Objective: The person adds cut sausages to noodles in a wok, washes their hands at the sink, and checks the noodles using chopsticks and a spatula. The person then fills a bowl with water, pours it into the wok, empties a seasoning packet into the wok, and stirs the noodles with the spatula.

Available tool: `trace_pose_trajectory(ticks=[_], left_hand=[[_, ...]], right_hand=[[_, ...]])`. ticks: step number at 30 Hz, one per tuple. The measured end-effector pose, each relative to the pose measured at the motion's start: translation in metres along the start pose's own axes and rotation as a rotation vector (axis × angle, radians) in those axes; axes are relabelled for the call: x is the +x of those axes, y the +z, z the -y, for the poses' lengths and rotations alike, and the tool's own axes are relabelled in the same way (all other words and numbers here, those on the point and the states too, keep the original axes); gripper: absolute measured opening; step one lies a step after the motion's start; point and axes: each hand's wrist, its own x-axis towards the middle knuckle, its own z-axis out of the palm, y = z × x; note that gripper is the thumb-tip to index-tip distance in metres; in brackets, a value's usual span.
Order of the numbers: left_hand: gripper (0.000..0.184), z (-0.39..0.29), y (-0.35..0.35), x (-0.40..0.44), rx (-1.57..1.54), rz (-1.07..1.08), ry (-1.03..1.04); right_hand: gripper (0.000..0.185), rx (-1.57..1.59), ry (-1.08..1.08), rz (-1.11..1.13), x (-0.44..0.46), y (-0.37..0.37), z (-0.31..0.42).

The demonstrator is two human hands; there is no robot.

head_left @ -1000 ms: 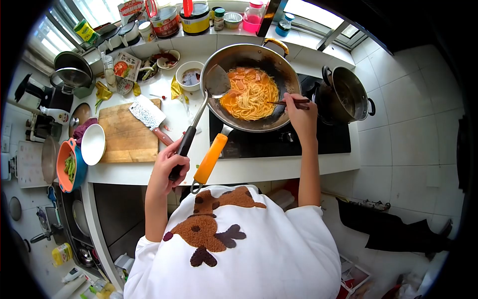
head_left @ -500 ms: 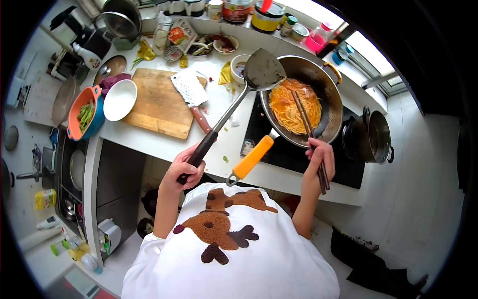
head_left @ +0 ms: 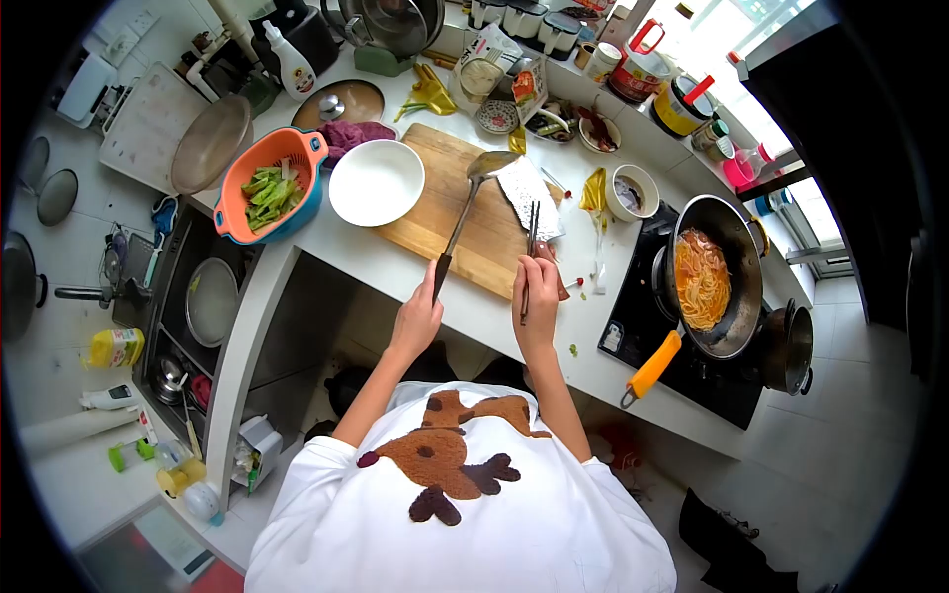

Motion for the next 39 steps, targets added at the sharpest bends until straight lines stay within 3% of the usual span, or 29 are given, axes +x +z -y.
trace_pose_trajectory(ticks=[5,8,11,16,17,19,21,22,25,27,28,29,30,31,33,35,37,39], left_hand=[[0.061,0.048,0.012,0.029,0.263,-0.044,0.103],[0.058,0.066,0.017,0.040,0.393,-0.189,0.172],[0.050,0.071,0.014,0.042,0.297,-0.039,0.060],[0.037,0.075,-0.003,0.047,0.186,-0.128,0.069],[0.034,0.080,-0.009,0.048,0.098,-0.194,0.051],[0.037,0.096,-0.024,0.058,-0.414,-0.210,-0.408],[0.042,0.096,-0.060,0.078,-0.933,-0.173,-0.807],[0.042,0.104,-0.063,0.088,-0.933,-0.193,-0.814],[0.036,0.136,-0.051,0.118,-0.986,-0.271,-0.774],[0.033,0.133,-0.055,0.131,-0.742,-0.438,-0.461],[0.039,0.134,-0.059,0.131,-0.556,-0.312,-0.559],[0.037,0.139,-0.049,0.128,-0.552,-0.403,-0.536],[0.038,0.133,-0.053,0.120,-0.595,-0.362,-0.546],[0.038,0.126,-0.058,0.109,-0.643,-0.329,-0.554],[0.039,0.101,-0.083,0.082,-0.825,-0.298,-0.574],[0.039,0.048,-0.156,0.050,-1.172,-0.223,-0.677],[0.039,0.076,-0.164,0.012,-1.107,-0.272,-0.661],[0.039,0.066,-0.229,-0.022,-1.137,-0.301,-0.718]], right_hand=[[0.029,-0.276,-0.121,0.097,-0.008,0.079,-0.034],[0.037,-0.360,-0.200,0.197,-0.006,0.101,-0.044],[0.040,-0.360,-0.180,0.279,-0.006,0.113,-0.052],[0.042,-0.365,-0.173,0.355,0.007,0.115,-0.048],[0.039,-0.411,-0.186,0.251,0.012,0.116,-0.045],[0.037,-0.442,-0.218,0.153,0.026,0.121,-0.039],[0.029,-0.129,-0.045,0.184,0.042,0.127,-0.022],[0.022,0.006,0.106,0.256,0.053,0.136,-0.010],[0.024,0.190,0.078,0.212,0.077,0.174,-0.004],[0.029,0.195,0.130,0.288,0.091,0.188,0.001],[0.034,0.147,0.173,0.305,0.095,0.192,0.004],[0.038,0.099,0.215,0.324,0.097,0.196,0.005],[0.045,0.046,0.105,0.319,0.101,0.195,0.006],[0.045,0.065,0.173,0.344,0.102,0.190,0.007],[0.047,0.247,0.335,0.462,0.103,0.175,0.023],[0.045,0.711,0.678,0.737,0.114,0.143,0.070],[0.043,0.999,0.875,1.053,0.120,0.128,0.114],[0.046,0.854,0.996,1.149,0.102,0.144,0.154]])
